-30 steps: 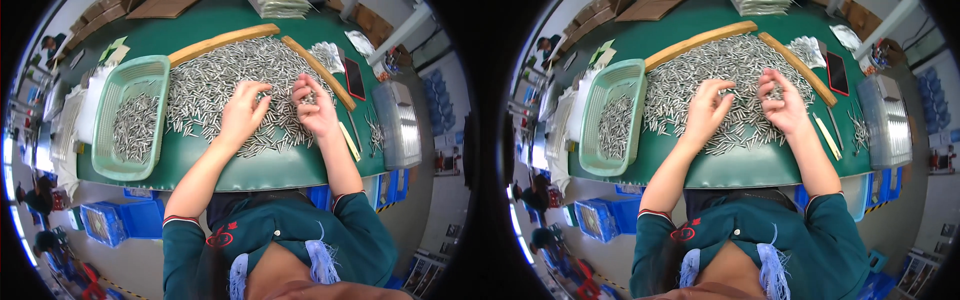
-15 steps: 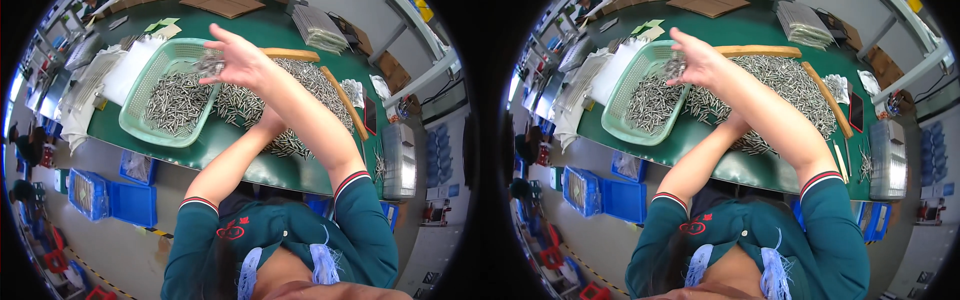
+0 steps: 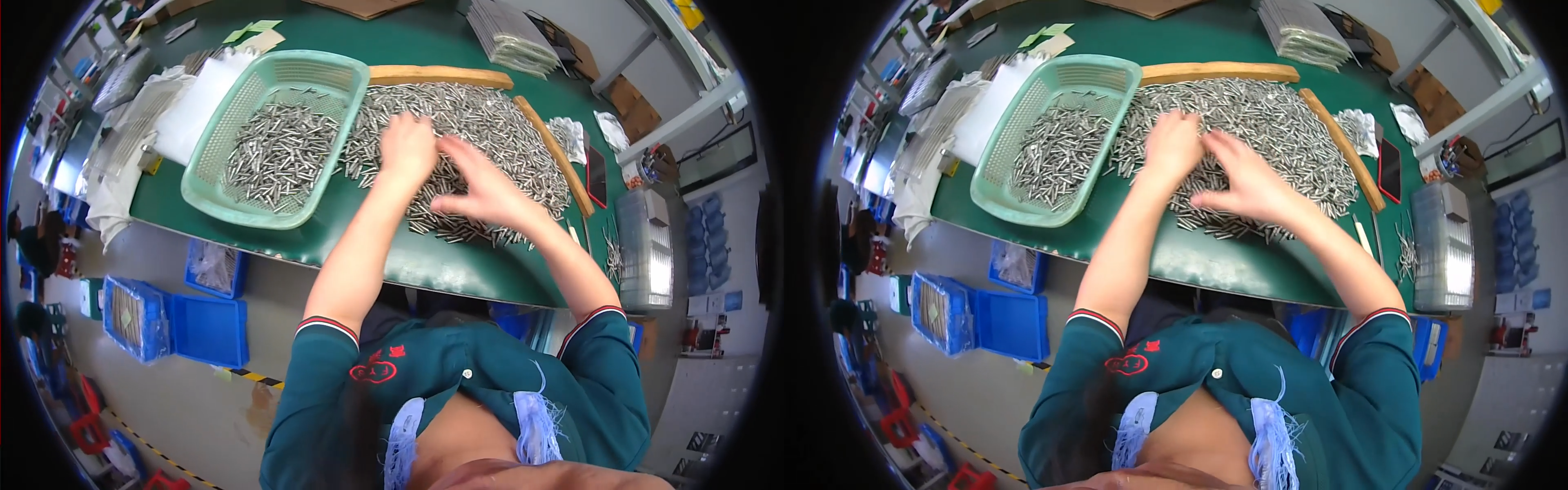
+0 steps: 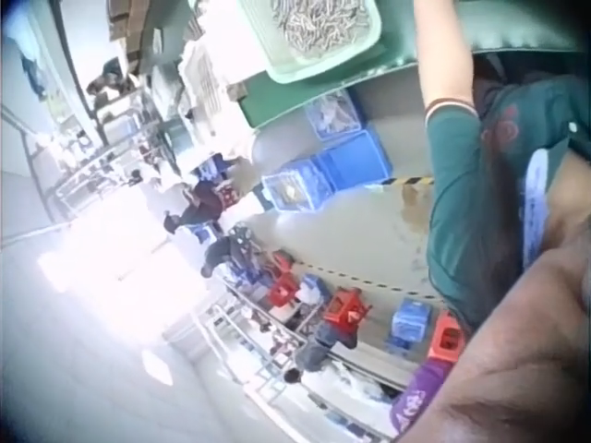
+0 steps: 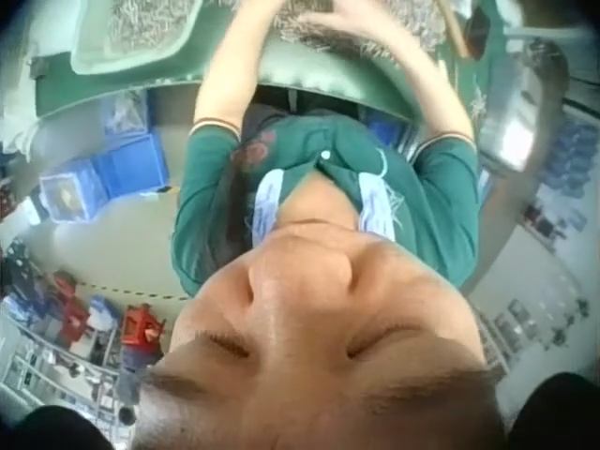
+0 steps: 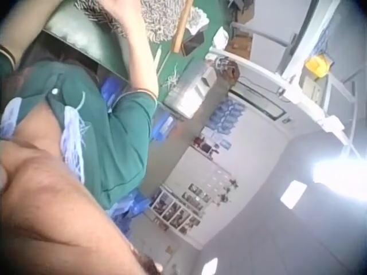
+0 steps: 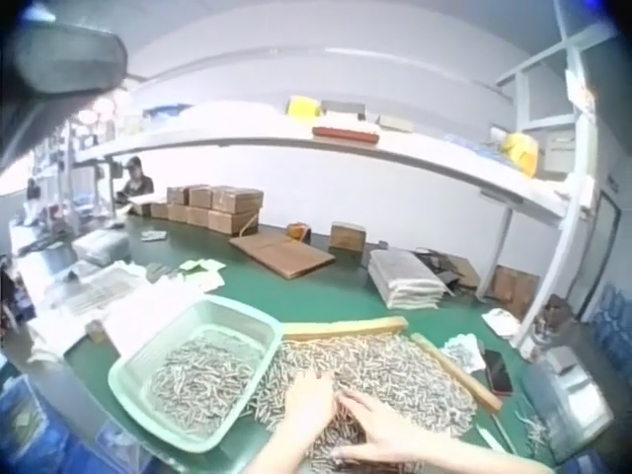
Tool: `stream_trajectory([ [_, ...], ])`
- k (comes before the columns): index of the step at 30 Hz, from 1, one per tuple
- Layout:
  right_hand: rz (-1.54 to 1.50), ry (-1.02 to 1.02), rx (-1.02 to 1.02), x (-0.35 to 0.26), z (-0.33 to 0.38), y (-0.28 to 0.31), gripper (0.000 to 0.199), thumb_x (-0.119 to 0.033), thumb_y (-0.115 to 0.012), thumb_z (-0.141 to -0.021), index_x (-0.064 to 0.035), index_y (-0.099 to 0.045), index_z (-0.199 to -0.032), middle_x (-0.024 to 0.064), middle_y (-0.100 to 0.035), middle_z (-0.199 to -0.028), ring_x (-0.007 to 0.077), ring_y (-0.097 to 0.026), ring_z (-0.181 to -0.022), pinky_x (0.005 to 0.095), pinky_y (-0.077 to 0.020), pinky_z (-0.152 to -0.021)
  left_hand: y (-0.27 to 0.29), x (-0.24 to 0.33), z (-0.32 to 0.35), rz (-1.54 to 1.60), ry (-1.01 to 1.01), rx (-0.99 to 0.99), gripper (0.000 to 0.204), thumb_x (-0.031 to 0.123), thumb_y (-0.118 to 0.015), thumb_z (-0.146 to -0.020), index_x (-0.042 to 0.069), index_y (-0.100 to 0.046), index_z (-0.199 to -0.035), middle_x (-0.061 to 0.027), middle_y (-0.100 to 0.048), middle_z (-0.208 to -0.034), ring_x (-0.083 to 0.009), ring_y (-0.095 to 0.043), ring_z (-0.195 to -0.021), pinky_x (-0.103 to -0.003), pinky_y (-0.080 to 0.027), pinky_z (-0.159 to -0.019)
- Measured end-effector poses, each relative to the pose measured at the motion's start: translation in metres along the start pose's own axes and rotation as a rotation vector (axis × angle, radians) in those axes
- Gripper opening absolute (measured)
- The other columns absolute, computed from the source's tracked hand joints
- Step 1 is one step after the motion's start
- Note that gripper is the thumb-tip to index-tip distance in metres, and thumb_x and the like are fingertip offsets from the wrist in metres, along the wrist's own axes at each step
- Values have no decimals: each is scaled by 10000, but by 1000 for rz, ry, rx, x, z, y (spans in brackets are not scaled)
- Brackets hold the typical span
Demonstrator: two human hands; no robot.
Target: Inspecting and sorting a pile of small metal pins by hand at a workbench.
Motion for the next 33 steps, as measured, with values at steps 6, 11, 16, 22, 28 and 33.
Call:
stream_trajectory([
  [6,265,23,33,1,31,-38,720,-589,-564,-700,-187,-404,-1276,210,-315,-1333,398,-198,-1280,597,-110,-1004,10,-13,0,10,-9,-31,324,311,-595,-766,74,-618,-986,-146,-604,-957,-318,-534,-929,-400,-432,-813],
  [11,366,-80,212,38,23,-25,409,-436,-594,-755,-179,-543,-1070,93,-451,-1231,283,-335,-1228,534,-201,-1007,6,-9,-2,70,-60,-30,296,280,-597,-772,79,-621,-988,-125,-609,-912,-303,-538,-899,-390,-430,-795],
  [16,288,-97,370,72,25,-2,170,-260,-587,-778,-158,-630,-907,23,-561,-1046,215,-498,-1027,360,-375,-864,8,-3,-3,178,-65,-140,275,267,-595,-772,75,-633,-965,-120,-624,-890,-299,-560,-893,-391,-444,-788],
  [22,178,-146,429,72,45,19,239,-239,-572,-801,-84,-615,-979,63,-594,-1047,253,-529,-987,357,-411,-857,25,0,-2,418,-155,48,292,228,-582,-793,64,-588,-1035,-78,-611,-883,-233,-560,-827,-344,-437,-771],
  [28,86,-215,311,27,117,22,214,-194,-605,-784,-83,-607,-967,65,-579,-976,238,-542,-915,335,-444,-773,69,22,74,353,-191,25,223,185,-612,-778,65,-607,-966,-59,-572,-781,-208,-544,-741,-312,-430,-682],
  [33,-161,-458,261,7,157,-4,186,-165,-629,-765,-103,-613,-939,47,-551,-821,186,-570,-728,300,-461,-624,63,9,152,153,167,-241,304,240,-676,-722,59,-573,-943,-62,-528,-775,-202,-532,-661,-323,-442,-603],
])
Point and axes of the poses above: each hand's wrist, its own z-axis away from the middle knuckle, its own y-axis out of the back of the hand, x = y × z, the point moved 3 cm from there along -z, towards the middle knuckle
